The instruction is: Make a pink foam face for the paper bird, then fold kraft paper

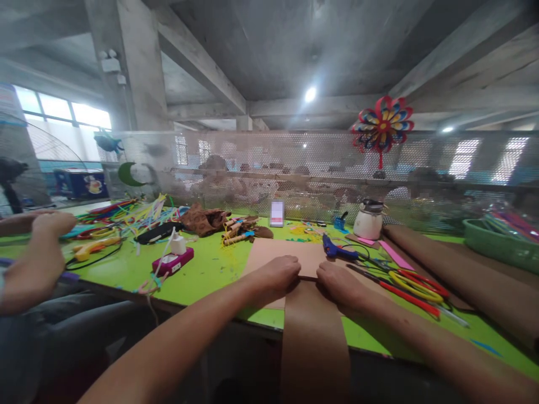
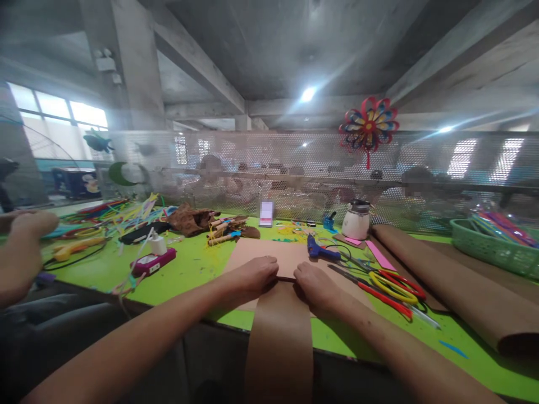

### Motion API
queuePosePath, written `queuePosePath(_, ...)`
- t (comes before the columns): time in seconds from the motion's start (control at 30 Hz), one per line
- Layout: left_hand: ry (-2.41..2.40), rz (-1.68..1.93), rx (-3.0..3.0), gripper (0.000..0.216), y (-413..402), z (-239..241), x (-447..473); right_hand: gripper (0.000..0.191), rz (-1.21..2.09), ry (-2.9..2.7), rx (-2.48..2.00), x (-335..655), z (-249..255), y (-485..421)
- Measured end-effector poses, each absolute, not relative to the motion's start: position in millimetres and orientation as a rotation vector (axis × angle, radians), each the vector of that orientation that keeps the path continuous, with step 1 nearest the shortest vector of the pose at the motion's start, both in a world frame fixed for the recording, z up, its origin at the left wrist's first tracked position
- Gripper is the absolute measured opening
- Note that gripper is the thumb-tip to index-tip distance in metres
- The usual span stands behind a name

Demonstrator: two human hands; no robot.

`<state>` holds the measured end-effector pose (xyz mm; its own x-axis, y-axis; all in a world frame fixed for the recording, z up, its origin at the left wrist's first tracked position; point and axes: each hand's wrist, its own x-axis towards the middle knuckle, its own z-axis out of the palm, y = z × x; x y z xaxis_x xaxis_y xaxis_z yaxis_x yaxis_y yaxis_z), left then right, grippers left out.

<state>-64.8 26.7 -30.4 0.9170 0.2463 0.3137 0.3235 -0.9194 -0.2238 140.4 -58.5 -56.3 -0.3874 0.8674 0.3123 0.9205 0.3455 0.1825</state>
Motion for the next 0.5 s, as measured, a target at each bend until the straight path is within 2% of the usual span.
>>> queuePosePath(0.2, -0.480, -0.415, -2.888, 0.015, 33, -32, -66, 0.017, -0.537, -2.460, -1.593, 142, -52, -60)
queuePosePath(0.37, -0.463, -0.459, -2.921, 0.016, 39, -36, -67, 0.008, -0.542, -2.578, -1.515, 138, -42, -60)
queuePosePath(0.5, -0.425, -0.478, -2.930, 0.016, 38, -35, -72, 0.016, -0.503, -2.595, -1.471, 132, -33, -72)
